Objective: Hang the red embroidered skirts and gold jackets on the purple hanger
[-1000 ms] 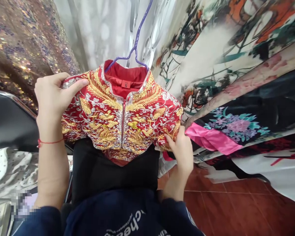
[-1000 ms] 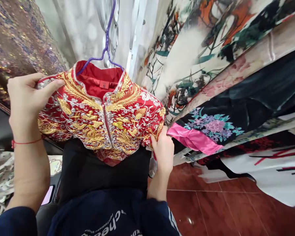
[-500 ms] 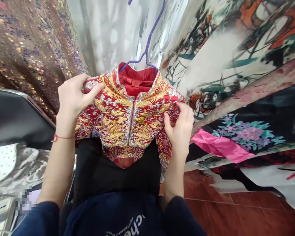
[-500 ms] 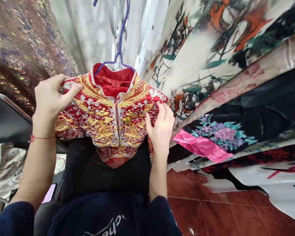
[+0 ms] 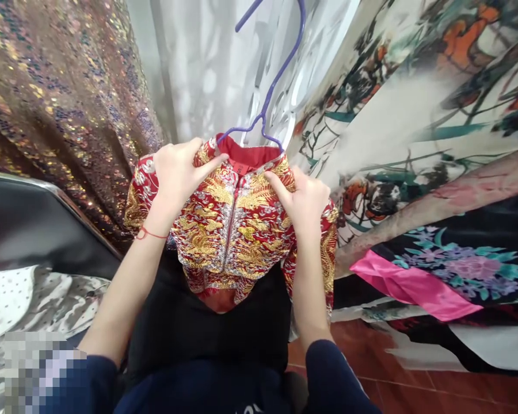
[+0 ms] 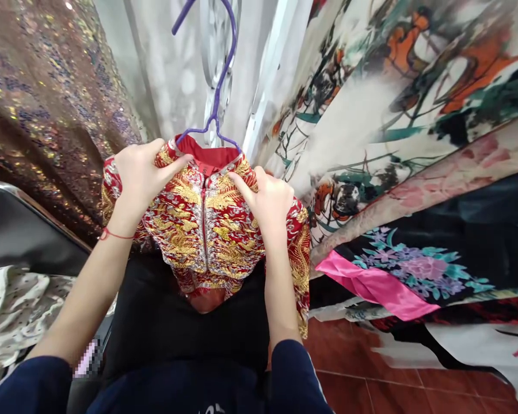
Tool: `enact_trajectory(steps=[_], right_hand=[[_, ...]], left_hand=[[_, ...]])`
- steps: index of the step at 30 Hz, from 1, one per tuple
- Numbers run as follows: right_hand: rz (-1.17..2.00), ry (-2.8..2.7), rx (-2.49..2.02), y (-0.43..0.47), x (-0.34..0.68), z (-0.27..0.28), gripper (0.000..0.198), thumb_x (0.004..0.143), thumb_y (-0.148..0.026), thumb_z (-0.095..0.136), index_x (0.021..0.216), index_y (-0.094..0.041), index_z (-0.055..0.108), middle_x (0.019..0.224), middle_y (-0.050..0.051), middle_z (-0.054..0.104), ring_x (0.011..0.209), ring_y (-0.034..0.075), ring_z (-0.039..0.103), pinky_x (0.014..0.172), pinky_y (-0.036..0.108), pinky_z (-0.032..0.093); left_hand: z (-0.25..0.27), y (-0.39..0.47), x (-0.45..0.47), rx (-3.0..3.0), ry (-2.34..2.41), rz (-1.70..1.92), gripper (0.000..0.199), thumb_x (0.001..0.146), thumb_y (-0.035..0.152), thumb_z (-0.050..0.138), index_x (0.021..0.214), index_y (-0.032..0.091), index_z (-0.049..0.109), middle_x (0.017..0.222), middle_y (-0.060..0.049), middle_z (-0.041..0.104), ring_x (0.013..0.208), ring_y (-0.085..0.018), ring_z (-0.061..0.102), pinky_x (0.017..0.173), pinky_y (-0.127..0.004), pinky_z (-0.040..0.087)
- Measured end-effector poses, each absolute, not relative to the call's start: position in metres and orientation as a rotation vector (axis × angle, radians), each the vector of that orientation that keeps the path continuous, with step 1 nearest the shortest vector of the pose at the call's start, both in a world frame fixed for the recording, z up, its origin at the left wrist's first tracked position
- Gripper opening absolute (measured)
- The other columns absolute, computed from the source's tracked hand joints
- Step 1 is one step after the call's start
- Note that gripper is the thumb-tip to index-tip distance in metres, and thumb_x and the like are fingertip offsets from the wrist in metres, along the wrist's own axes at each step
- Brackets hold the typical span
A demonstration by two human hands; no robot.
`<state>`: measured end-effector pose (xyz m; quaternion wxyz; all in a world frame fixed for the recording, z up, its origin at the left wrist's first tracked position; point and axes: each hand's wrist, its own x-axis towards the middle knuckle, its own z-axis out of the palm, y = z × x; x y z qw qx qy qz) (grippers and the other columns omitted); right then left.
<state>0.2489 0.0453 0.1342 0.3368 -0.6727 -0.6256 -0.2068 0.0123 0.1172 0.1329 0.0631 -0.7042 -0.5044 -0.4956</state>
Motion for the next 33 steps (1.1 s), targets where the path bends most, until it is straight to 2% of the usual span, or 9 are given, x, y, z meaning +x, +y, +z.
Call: enact_trajectory(steps=[8,12,15,17,19,21,23,26,33], right_hand=[[-0.594,-1.544,-1.586,0.057,0.249,0.119,0.061,0.093,-0.075,0.042,0.064,-0.023,0.056,0.058,0.0,0.046,0.061,0.016,0.045,0.065,0.031,0.035],[-0.606,-1.504,-1.521,0.055,0.249,0.109,0.053,0.095,-0.067,0.042,0.074,-0.022,0.06,0.065,0.004,0.054,0.069,0.02,0.053,0.073,0.036,0.043],[-0.6,-1.489,-1.424,0.048,0.242,0.103,0.047,0.098,-0.057,0.041,0.108,-0.018,0.065,0.097,0.013,0.068,0.096,0.027,0.063,0.093,0.047,0.047],[-0.573,-1.472,-1.378,0.038,0.23,0.096,0.049,0.098,-0.05,0.041,0.132,-0.017,0.056,0.127,0.018,0.064,0.125,0.032,0.057,0.106,0.056,0.042],[-0.533,-1.422,-1.317,0.024,0.212,0.087,0.046,0.098,-0.043,0.042,0.137,-0.02,0.052,0.139,0.018,0.058,0.142,0.034,0.046,0.11,0.061,0.04],[-0.472,-1.304,-1.198,0.008,0.192,0.077,0.03,0.098,-0.037,0.043,0.12,-0.024,0.06,0.123,0.015,0.066,0.131,0.032,0.057,0.103,0.057,0.048],[-0.282,-1.179,-1.132,-0.005,0.173,0.07,0.021,0.1,-0.034,0.044,0.1,-0.025,0.062,0.091,0.008,0.07,0.094,0.024,0.071,0.084,0.044,0.056],[0.207,-1.139,-1.2,-0.01,0.154,0.073,0.024,0.098,-0.04,0.053,0.085,-0.022,0.062,0.061,-0.001,0.06,0.054,0.014,0.059,0.055,0.03,0.048],[0.616,-1.065,-1.154,0.002,0.147,0.085,0.036,0.095,-0.046,0.057,0.07,-0.019,0.06,0.051,-0.006,0.056,0.045,0.008,0.054,0.048,0.021,0.041]], left_hand=[[0.125,0.102,0.013,-1.985,-1.502,-1.497,0.051,0.091,0.062,0.055,0.062,0.023,0.042,0.052,-0.001,0.041,0.057,-0.018,0.042,0.064,-0.035,0.025],[0.123,0.093,0.011,-1.984,-1.499,-1.473,0.048,0.091,0.061,0.055,0.063,0.023,0.045,0.053,-0.001,0.043,0.058,-0.019,0.043,0.064,-0.035,0.026],[0.122,0.093,0.011,-1.983,-1.502,-1.467,0.048,0.091,0.06,0.056,0.063,0.023,0.045,0.054,-0.001,0.046,0.059,-0.019,0.045,0.065,-0.035,0.027],[0.122,0.094,0.012,-1.979,-1.507,-1.465,0.048,0.091,0.06,0.056,0.063,0.023,0.045,0.054,-0.002,0.047,0.059,-0.02,0.046,0.065,-0.036,0.027],[0.121,0.095,0.014,-1.976,-1.509,-1.462,0.048,0.091,0.06,0.055,0.063,0.023,0.044,0.055,-0.002,0.048,0.058,-0.019,0.045,0.064,-0.036,0.027],[0.121,0.094,0.016,-1.968,-1.507,-1.46,0.047,0.092,0.06,0.055,0.063,0.023,0.044,0.054,-0.002,0.049,0.057,-0.019,0.046,0.064,-0.036,0.026],[0.121,0.091,0.017,-1.959,-1.51,-1.456,0.046,0.092,0.058,0.055,0.063,0.023,0.044,0.055,-0.002,0.05,0.059,-0.019,0.047,0.064,-0.036,0.026],[0.121,0.087,0.016,-1.961,-1.524,-1.442,0.046,0.092,0.057,0.054,0.064,0.023,0.044,0.056,-0.002,0.051,0.059,-0.019,0.048,0.065,-0.036,0.025],[0.123,0.085,0.016,-1.982,-1.528,-1.431,0.048,0.093,0.059,0.052,0.064,0.023,0.039,0.053,0.0,0.043,0.055,-0.017,0.039,0.064,-0.035,0.022]])
